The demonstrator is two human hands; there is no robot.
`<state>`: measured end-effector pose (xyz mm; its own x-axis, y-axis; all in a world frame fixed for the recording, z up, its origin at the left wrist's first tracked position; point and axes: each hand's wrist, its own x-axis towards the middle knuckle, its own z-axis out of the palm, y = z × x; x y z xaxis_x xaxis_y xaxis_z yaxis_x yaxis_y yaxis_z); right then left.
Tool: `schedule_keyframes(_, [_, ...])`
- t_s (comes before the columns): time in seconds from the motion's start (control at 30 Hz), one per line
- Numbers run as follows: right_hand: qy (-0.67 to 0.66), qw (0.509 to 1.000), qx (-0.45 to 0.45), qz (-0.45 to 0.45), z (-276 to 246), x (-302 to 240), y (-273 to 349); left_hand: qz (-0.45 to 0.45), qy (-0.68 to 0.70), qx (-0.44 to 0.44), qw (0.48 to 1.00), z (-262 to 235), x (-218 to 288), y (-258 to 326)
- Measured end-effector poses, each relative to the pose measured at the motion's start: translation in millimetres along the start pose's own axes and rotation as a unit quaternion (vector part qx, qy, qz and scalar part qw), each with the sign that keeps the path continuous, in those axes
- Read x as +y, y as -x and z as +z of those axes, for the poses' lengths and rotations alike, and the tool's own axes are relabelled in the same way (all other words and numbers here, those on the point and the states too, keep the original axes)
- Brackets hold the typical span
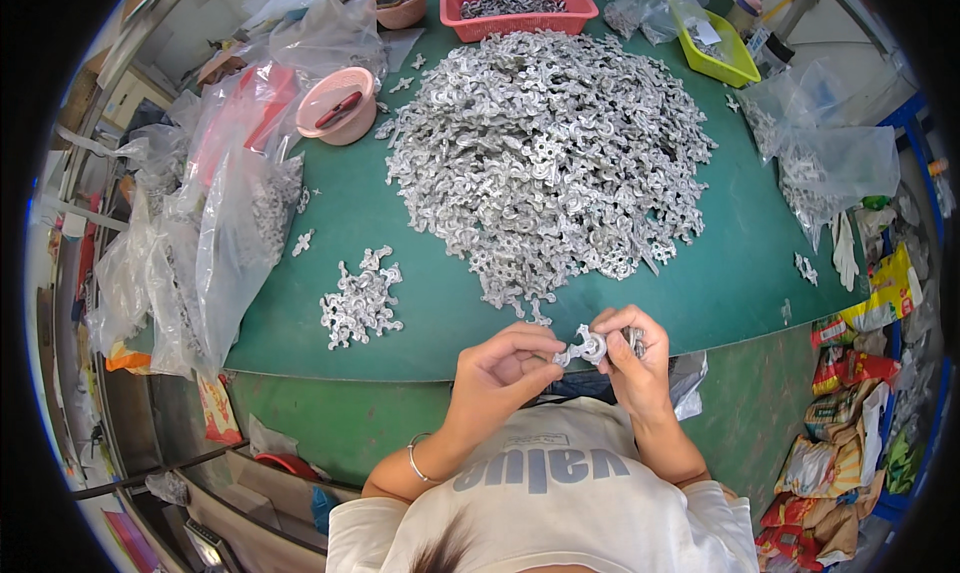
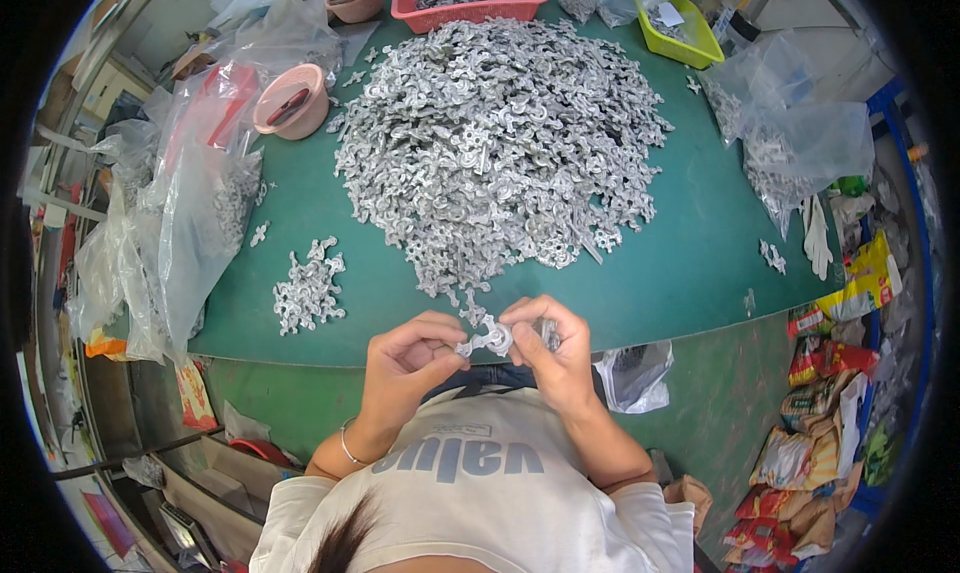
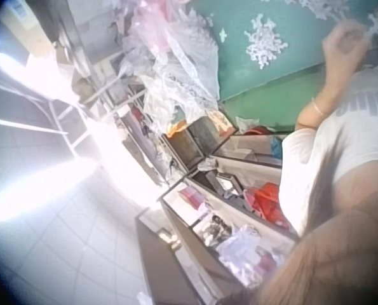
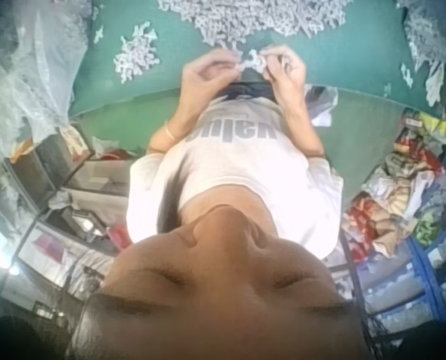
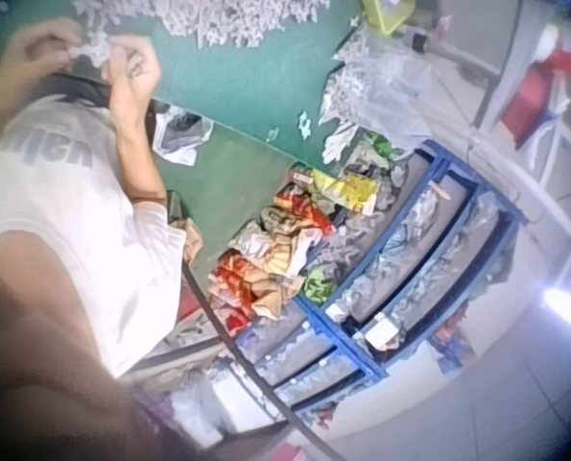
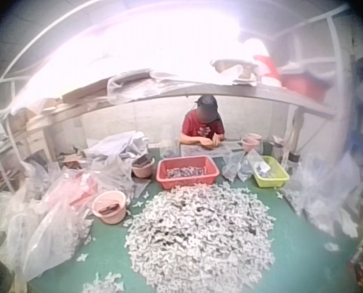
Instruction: The person picks up and joins together small metal components by hand at a workbench.
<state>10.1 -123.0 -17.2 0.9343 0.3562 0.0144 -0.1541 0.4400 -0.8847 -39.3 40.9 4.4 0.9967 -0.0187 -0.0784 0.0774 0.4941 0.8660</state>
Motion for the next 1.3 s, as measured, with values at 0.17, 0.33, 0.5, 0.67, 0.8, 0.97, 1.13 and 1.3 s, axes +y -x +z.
schedule_keyframes(0.17, [-0.036,0.999,-0.002,0.012,4,-6,2,0.054,-0.06,-0.028,0.996,2,3,3])
schedule_keyframes(0.33, [-0.067,0.997,-0.007,0.024,9,-11,4,0.056,-0.067,-0.023,0.996,4,4,6])
schedule_keyframes(0.5, [-0.085,0.994,0.018,0.061,14,-14,6,0.055,-0.058,-0.029,0.996,5,6,7])
schedule_keyframes(0.67, [-0.112,0.991,0.01,0.069,16,-16,8,0.063,-0.07,-0.042,0.995,5,10,8])
schedule_keyframes(0.8, [-0.137,0.988,0.0,0.067,17,-18,9,0.072,-0.112,-0.054,0.99,7,15,11])
schedule_keyframes(0.97, [-0.08,0.995,0.018,0.064,21,-24,11,0.076,-0.133,-0.058,0.986,10,19,13])
schedule_keyframes(1.13, [-0.112,0.992,0.009,0.06,20,-25,14,0.075,-0.126,-0.07,0.987,11,21,14])
schedule_keyframes(1.3, [-0.133,0.989,-0.009,0.06,24,-29,15,0.076,-0.11,-0.079,0.988,12,24,16])
